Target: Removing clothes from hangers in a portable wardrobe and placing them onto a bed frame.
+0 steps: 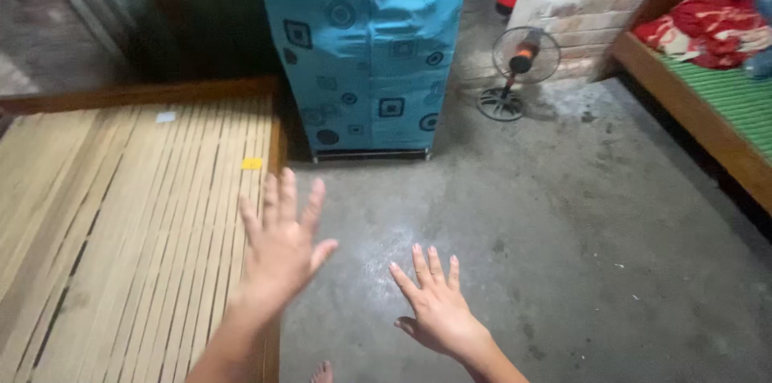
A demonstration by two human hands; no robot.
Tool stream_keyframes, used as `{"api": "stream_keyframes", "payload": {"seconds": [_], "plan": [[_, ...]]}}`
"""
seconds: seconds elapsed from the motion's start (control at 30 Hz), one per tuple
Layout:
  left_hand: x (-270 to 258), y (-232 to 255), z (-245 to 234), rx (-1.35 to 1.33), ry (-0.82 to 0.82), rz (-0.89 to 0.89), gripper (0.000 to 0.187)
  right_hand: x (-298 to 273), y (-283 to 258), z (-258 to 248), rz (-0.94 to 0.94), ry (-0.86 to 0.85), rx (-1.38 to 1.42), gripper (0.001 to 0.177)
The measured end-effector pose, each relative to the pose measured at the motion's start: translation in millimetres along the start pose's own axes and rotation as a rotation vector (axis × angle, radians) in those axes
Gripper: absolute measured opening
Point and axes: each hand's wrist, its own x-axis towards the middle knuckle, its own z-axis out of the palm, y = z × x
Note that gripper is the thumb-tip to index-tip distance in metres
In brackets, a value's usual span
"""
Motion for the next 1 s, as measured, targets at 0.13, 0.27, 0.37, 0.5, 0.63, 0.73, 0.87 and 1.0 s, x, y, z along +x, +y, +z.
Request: {"api": "stream_keyframes", "payload": {"seconds": [0.13,0.27,0.37,0.5,0.63,0.73,0.87,1.0], "plan": [[4,-2,24,-0.017,-0.367,0.004,0.111,37,-13,-33,0.028,0.081,0.000,0.095],[-9,-32,63,-0.101,-0.659,0.086,0.108,79,-34,-72,0.066,0.170,-0.023,0.099],[-12,-68,90,-0.124,-0.844,0.109,0.108,112,-48,-95,0.088,0.265,-0.029,0.102],[-5,-123,113,-0.099,-0.916,0.058,0.109,155,-68,-102,0.048,0.396,-0.025,0.102],[19,-166,113,-0.127,-0.951,-0.002,0.110,188,-100,-98,0.093,0.205,-0.003,0.103],[42,-187,105,-0.112,-0.891,-0.025,0.106,210,-105,-78,0.036,0.141,-0.013,0.098],[80,-203,97,-0.128,-0.806,-0.051,0.104,234,-99,-69,0.017,0.011,0.027,0.098],[121,-206,94,-0.149,-0.635,-0.051,0.108,264,-79,-71,-0.003,-0.007,0.027,0.097]]}}
